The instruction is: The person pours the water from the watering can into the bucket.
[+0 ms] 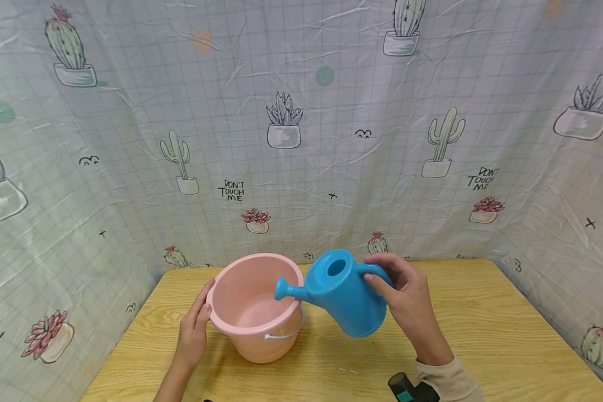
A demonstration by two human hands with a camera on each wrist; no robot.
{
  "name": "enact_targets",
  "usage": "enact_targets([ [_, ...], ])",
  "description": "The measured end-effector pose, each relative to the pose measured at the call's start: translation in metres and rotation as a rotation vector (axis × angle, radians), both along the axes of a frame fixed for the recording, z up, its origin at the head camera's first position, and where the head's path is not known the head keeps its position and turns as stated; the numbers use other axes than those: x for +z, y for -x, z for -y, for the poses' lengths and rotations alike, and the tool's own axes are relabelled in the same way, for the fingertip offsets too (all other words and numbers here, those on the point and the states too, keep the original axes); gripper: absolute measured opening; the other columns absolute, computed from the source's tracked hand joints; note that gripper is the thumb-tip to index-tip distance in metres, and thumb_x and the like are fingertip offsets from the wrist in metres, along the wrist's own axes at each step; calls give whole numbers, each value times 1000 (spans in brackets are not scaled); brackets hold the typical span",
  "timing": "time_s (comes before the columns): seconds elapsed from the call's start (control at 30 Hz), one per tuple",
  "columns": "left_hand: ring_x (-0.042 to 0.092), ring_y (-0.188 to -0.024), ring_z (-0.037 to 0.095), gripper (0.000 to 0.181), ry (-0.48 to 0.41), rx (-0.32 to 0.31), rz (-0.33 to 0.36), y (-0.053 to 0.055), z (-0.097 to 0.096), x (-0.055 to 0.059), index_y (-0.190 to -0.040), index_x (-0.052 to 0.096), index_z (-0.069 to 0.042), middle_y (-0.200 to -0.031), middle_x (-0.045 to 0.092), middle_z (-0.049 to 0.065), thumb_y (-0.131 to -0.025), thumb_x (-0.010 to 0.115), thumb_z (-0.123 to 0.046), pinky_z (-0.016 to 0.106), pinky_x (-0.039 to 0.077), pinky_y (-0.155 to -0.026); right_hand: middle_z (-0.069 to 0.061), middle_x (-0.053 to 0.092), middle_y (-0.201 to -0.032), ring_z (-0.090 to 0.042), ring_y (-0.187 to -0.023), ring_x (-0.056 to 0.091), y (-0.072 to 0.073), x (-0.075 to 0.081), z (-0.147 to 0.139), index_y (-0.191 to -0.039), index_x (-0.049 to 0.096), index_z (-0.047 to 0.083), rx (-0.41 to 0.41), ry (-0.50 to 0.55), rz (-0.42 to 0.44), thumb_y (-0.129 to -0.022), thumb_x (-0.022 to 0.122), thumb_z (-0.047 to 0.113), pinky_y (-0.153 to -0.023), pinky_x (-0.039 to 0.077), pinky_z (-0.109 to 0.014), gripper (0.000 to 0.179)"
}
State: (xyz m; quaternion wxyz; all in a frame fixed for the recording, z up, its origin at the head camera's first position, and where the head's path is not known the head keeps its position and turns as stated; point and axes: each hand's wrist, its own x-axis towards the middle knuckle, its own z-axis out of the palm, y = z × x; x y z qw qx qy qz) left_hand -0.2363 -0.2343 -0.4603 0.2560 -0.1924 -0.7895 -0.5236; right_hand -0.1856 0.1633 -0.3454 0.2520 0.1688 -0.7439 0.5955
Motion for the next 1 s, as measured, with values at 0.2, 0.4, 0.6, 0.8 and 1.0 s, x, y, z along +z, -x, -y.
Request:
enact_targets([
  [0.2,42,-132,-8,46,-4,-9,-8,1,0,-2,-148,39,-6,-148,43,21,-103,33,-3,5,36,-102,10,66,-105,-4,-96,64,0,0,0,-114,64,2,0,0,-3,-89,65,2,-84,53,-17,25],
  [0.4,42,-131,-9,46,-7,-15,2,0,0,1,-148,38,-6,-148,43,21,-103,33,-3,5,36,-101,10,66,-104,-4,-95,64,0,0,0,-114,64,2,3,2,-7,-89,66,1,-84,53,-17,25],
  [0.6,42,-131,-9,46,-7,-16,-4,0,0,0,-148,38,-6,-148,43,21,-102,32,-3,5,36,-101,10,66,-104,-4,-95,64,0,0,0,-114,64,1,3,3,-9,-88,66,1,-84,53,-17,25],
  [0.8,42,-132,-8,46,2,-12,-26,2,1,-2,-148,39,-4,-147,43,23,-102,33,-2,5,36,-102,9,66,-104,-5,-95,64,0,0,0,-114,64,2,5,2,-6,-89,66,1,-84,53,-18,25],
  [1.0,42,-132,-8,46,0,-10,-19,2,1,-2,-148,39,-5,-147,43,22,-102,33,-3,5,36,-102,10,65,-105,-4,-96,64,0,0,0,-114,64,2,5,0,-9,-89,65,1,-85,53,-17,26],
])
